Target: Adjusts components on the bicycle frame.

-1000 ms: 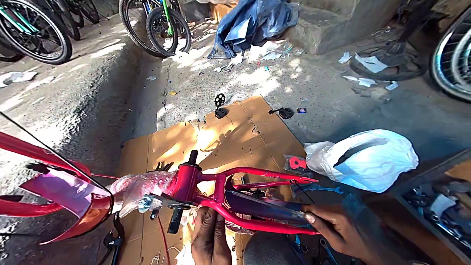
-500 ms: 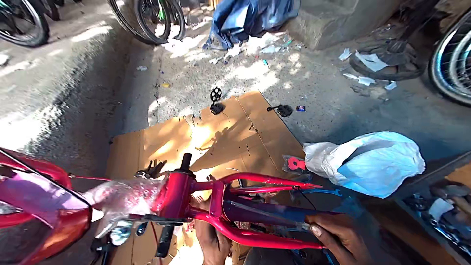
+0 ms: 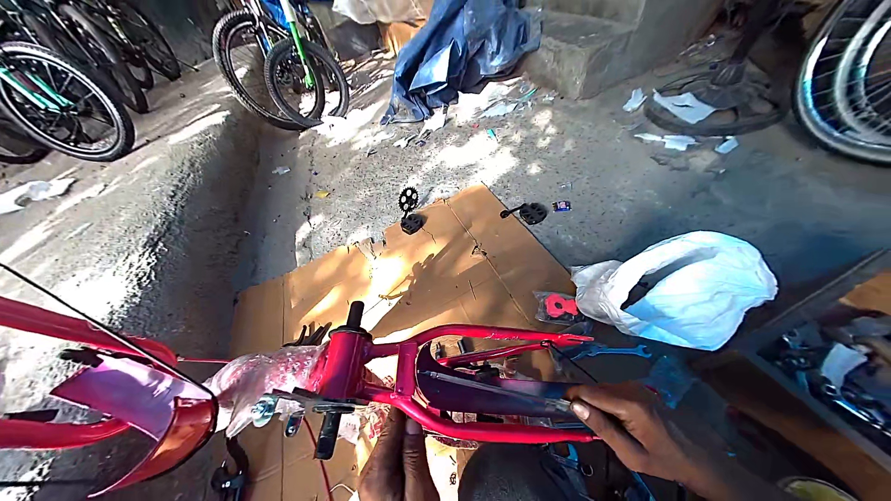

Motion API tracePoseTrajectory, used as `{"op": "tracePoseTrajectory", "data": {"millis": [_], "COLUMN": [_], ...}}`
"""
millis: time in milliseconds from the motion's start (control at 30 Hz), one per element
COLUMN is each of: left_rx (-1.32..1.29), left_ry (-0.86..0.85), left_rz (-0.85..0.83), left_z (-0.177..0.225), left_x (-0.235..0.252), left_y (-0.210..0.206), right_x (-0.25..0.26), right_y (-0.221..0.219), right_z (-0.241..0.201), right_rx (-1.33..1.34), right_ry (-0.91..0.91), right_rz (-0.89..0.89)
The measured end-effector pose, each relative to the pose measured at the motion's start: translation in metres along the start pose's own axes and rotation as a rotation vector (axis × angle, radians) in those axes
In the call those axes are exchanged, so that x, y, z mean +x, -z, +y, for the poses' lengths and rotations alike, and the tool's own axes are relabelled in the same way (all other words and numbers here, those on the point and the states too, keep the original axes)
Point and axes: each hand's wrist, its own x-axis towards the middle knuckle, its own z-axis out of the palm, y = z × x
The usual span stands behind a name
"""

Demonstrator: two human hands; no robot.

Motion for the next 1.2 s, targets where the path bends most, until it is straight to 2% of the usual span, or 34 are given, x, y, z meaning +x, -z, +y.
{"op": "tracePoseTrajectory", "data": {"millis": [100,233,333,400,500,633,700,833,933,1000,1100,1200], "left_rx": [-0.001,0.089,0.204,0.261,0.167,0.22,0.279,0.02,-0.12,-0.09,0.097,0.259], "left_ry": [-0.067,-0.411,-0.504,-0.443,-0.321,-0.319,-0.264,0.015,0.069,-0.034,-0.345,-0.553], "left_rz": [0.022,0.151,0.134,0.072,0.038,0.011,-0.014,-0.062,-0.069,-0.008,0.099,0.108], "left_z": [-0.008,-0.054,-0.066,-0.052,-0.03,-0.02,-0.012,-0.007,-0.008,-0.016,-0.039,-0.064], "left_x": [0.0,0.006,0.011,0.009,0.007,0.007,0.006,0.002,0.003,0.003,0.005,0.014], "left_y": [-0.004,-0.02,-0.016,-0.008,-0.002,0.004,0.01,0.017,0.012,0.003,-0.008,-0.007], "right_x": [0.0,-0.001,-0.002,-0.001,0.001,-0.001,-0.002,-0.003,-0.002,-0.001,0.001,0.001], "right_y": [0.0,0.001,0.002,0.003,0.002,0.003,0.003,0.001,0.003,0.003,0.004,0.004], "right_z": [0.001,-0.001,-0.001,0.0,-0.001,-0.003,-0.004,-0.005,-0.005,-0.006,-0.008,-0.01], "right_rx": [0.017,0.029,0.033,0.044,0.047,0.015,0.005,0.037,0.044,0.052,0.045,0.035], "right_ry": [0.004,0.014,0.003,0.001,0.0,0.006,-0.002,-0.007,-0.012,-0.018,-0.014,-0.015], "right_rz": [-0.002,-0.011,-0.033,-0.043,-0.038,-0.037,-0.036,-0.027,-0.041,-0.043,-0.041,-0.025]}}
